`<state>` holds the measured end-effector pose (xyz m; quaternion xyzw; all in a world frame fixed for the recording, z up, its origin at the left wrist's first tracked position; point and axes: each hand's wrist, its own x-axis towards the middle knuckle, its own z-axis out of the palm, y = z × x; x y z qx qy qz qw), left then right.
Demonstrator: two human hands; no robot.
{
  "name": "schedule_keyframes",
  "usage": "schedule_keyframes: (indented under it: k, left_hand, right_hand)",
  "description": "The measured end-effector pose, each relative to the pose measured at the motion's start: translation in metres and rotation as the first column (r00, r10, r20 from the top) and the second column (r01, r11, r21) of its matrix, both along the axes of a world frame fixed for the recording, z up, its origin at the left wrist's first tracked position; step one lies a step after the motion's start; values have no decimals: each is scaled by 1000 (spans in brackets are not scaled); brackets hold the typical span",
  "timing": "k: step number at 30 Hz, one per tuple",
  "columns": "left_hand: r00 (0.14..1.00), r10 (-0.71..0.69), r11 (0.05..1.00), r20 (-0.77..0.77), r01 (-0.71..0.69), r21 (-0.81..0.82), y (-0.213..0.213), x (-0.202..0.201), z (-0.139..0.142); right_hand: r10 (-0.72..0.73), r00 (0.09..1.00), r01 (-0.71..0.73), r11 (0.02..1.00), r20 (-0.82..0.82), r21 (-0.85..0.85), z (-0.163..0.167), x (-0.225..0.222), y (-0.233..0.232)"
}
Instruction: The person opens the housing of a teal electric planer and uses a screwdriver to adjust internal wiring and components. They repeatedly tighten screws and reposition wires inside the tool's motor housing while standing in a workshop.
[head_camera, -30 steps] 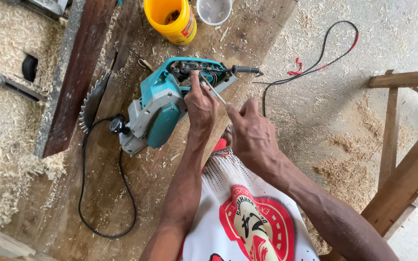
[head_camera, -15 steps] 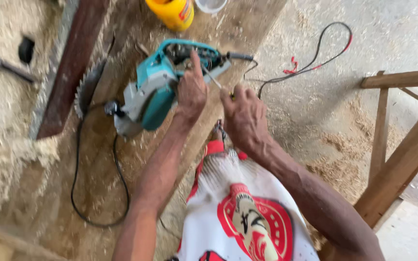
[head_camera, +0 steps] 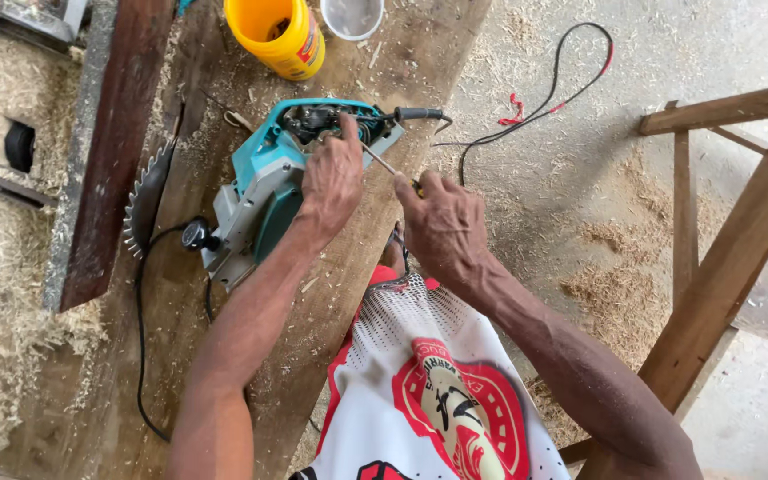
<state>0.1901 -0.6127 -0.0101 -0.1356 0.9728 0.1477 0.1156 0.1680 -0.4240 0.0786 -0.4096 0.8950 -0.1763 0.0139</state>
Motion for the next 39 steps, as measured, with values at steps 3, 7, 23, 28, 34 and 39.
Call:
schedule_keyframes:
  k: [3,7,23,28,34,39]
  left_hand:
    - [968,132,986,-213,-108,124,6,17,-1]
    - [752,658,518,-30,-424,743,32,38,-20]
    - [464,734,-606,496,119,787,42,15,-62]
    - [524,750,-383,403,-152,911,28,18,-37]
    - [768,587,684,-258,-299,666,2,24,21]
    - [833,85,996,-547,-64,58,-49,1,40]
  right_hand:
    - [-79,953,54,994,294,95,4,-5,-6]
    - [-250,597,351,936,762,32,5,-16,-13]
    - [-224,700,220,971,678,94,-1,-16,-16]
    - [-93,713,227,969,695,-102,-1,-18,-14]
    - [27,992,-34,998,124,59,-2,-10,-7]
    - [156,982,-140,979,-107,149,-2,-15,-7]
